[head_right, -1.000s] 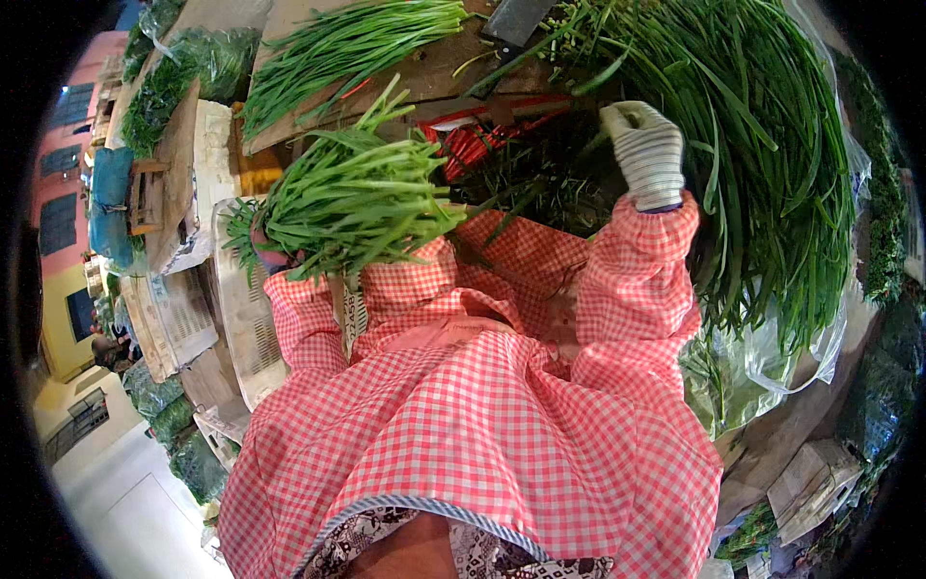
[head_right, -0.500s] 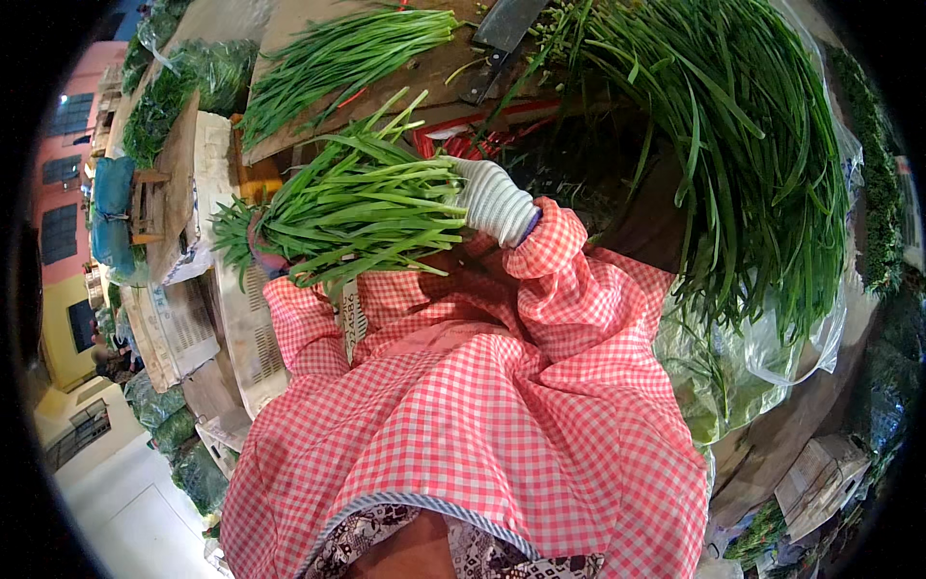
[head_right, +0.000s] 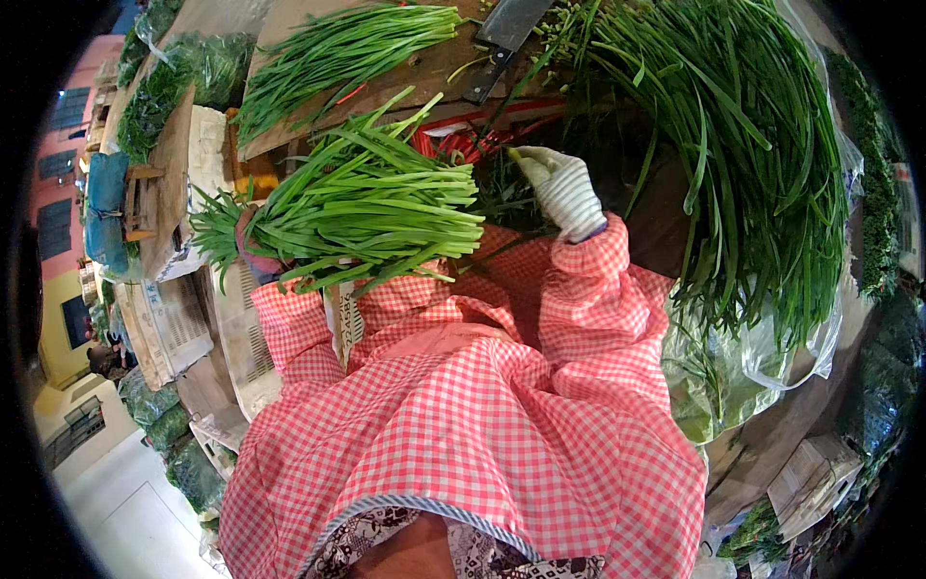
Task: The person gathers green onions, aligns them into bunches, and secures each with a red rubber band. The person places the finished bundles into a white plastic basket.
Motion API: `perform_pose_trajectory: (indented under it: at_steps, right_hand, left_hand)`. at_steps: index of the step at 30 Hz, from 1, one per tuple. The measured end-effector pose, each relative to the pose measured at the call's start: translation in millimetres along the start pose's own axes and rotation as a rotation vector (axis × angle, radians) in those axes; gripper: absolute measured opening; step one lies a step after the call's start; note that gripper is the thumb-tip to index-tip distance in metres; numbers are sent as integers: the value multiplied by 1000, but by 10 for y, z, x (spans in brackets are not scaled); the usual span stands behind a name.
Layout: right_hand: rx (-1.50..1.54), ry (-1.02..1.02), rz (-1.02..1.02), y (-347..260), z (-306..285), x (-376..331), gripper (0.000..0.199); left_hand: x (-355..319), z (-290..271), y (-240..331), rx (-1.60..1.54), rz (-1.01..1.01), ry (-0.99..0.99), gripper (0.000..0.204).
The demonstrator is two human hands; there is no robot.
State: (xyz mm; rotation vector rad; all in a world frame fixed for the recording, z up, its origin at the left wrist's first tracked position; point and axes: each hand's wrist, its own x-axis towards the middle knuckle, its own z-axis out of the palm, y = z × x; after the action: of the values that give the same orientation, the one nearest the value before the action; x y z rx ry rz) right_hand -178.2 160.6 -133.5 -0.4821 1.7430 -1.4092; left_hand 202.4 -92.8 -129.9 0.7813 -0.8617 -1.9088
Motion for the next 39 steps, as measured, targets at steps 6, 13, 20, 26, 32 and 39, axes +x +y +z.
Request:
perform_pose_trajectory:
  at_steps: [6,13,20,26,32,39]
  right_hand:
    - [-133,-384,-275,-198,265,-175,62]
    - [-379,-253,-227,-163,523,23,44]
    - [-576,-277,-247,-22,564,154,60]
    - [-360,-318,-344,154,590,216,53]
    - [-592,-88,-249,216,533,333,47]
    - [-403,-372,-284,517,643,451,48]
  left_hand:
    - [-5,242,35,227,236,165,31]
    - [-356,994,163,-73,141,-2,14]
    - [-521,1259,170,-123,88,-55,18]
    - [-553,1262,144,-52,143,170,10]
    - [-618,1339,115,76,257,-21,10]
    - [-571,1261,121,-30,152,40,10]
